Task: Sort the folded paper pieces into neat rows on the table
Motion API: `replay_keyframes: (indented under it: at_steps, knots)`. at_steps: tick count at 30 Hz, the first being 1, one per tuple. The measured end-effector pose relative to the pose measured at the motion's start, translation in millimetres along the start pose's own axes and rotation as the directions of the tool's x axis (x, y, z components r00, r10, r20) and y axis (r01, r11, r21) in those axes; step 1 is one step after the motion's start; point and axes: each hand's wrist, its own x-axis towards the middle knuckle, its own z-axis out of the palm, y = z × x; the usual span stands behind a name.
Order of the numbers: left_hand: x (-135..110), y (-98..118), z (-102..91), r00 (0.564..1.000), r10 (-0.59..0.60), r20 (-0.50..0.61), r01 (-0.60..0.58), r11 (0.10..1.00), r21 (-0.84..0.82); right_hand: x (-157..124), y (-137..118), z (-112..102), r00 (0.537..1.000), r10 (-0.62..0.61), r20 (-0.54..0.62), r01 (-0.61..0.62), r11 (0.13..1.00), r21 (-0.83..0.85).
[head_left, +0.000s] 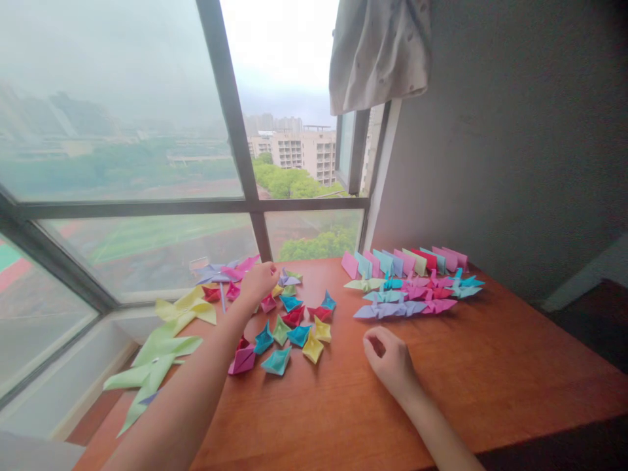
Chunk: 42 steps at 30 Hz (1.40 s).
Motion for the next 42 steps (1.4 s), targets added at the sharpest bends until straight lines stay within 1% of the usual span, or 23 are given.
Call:
replay_keyframes:
  at_steps: [4, 7, 9, 12, 15, 17, 19, 22, 24, 26, 29, 32, 34, 35, 38, 39, 40, 42]
  knots:
    - [1.8, 0.7, 4.9, 0.998, 0.006, -0.060, -0.006, 1.000, -0.006, -0.1, -1.3, -0.7, 1.000, -0.007, -0.020, 0.007, 1.000, 0.000]
    - [-4.0, 4.8, -1.7, 0.991, 0.013, -0.135, -0.018, 0.999, -0.042, -1.3, -1.1, -1.6, 1.000, -0.009, -0.020, 0.009, 1.000, 0.006]
    - [-13.9, 10.8, -9.5, 0.983, 0.027, -0.184, -0.043, 0.995, -0.086, -1.8, -0.3, -1.5, 1.000, -0.003, -0.022, 0.004, 1.000, 0.019]
    - [-40.4, 24.9, -19.4, 0.971, 0.054, -0.231, -0.096, 0.980, -0.176, -1.2, -0.6, -1.0, 1.000, 0.005, -0.011, -0.004, 0.999, 0.041]
    - [-79.1, 43.4, -21.0, 0.968, 0.090, -0.236, -0.152, 0.954, -0.257, 0.6, -6.6, -3.7, 1.000, 0.004, 0.028, -0.006, 0.995, 0.098]
    - [-107.4, 56.1, -17.0, 0.967, 0.119, -0.223, -0.183, 0.939, -0.292, 0.7, -14.6, -8.0, 0.998, 0.012, 0.065, -0.023, 0.986, 0.166]
    - [-133.9, 67.8, -10.4, 0.965, 0.166, -0.204, -0.227, 0.917, -0.329, -1.9, -25.3, -12.9, 0.993, 0.048, 0.108, -0.076, 0.962, 0.263]
    - [-166.0, 81.5, 1.8, 0.957, 0.221, -0.189, -0.275, 0.897, -0.346, -12.2, -43.5, -16.2, 0.971, 0.121, 0.205, -0.201, 0.879, 0.432]
    - [-181.8, 88.0, 10.2, 0.955, 0.241, -0.172, -0.289, 0.889, -0.356, -21.5, -54.0, -13.7, 0.950, 0.147, 0.275, -0.270, 0.828, 0.491]
    - [-194.1, 92.7, 17.9, 0.951, 0.268, -0.155, -0.307, 0.881, -0.359, -30.3, -60.7, -8.1, 0.936, 0.178, 0.305, -0.315, 0.811, 0.493]
    - [-208.0, 96.3, 25.0, 0.939, 0.312, -0.143, -0.343, 0.860, -0.379, -38.8, -61.3, 1.1, 0.932, 0.243, 0.268, -0.346, 0.815, 0.465]
    - [-216.1, 94.8, 23.7, 0.928, 0.355, -0.110, -0.366, 0.816, -0.447, -41.0, -55.2, 3.4, 0.935, 0.269, 0.231, -0.348, 0.819, 0.457]
    - [-217.5, 90.7, 19.2, 0.933, 0.349, -0.090, -0.346, 0.797, -0.495, -40.0, -51.8, -0.3, 0.935, 0.271, 0.228, -0.348, 0.821, 0.452]
    - [-217.1, 87.9, 16.8, 0.942, 0.321, -0.094, -0.322, 0.796, -0.513, -39.1, -50.9, -3.4, 0.934, 0.268, 0.235, -0.349, 0.823, 0.448]
    - [-213.1, 78.0, 12.0, 0.978, 0.172, -0.118, -0.208, 0.802, -0.560, -36.0, -51.5, -14.8, 0.927, 0.227, 0.298, -0.345, 0.829, 0.441]
    - [-211.9, 74.7, 12.0, 0.986, 0.134, -0.096, -0.165, 0.794, -0.585, -35.0, -52.3, -18.6, 0.922, 0.204, 0.329, -0.341, 0.830, 0.441]
    - [-211.1, 71.6, 12.8, 0.992, 0.113, -0.049, -0.120, 0.779, -0.616, -34.1, -53.0, -22.0, 0.914, 0.177, 0.365, -0.337, 0.832, 0.441]
    - [-211.3, 66.2, 16.6, 0.987, 0.127, 0.100, -0.024, 0.730, -0.683, -32.3, -53.6, -27.4, 0.893, 0.127, 0.431, -0.332, 0.834, 0.441]
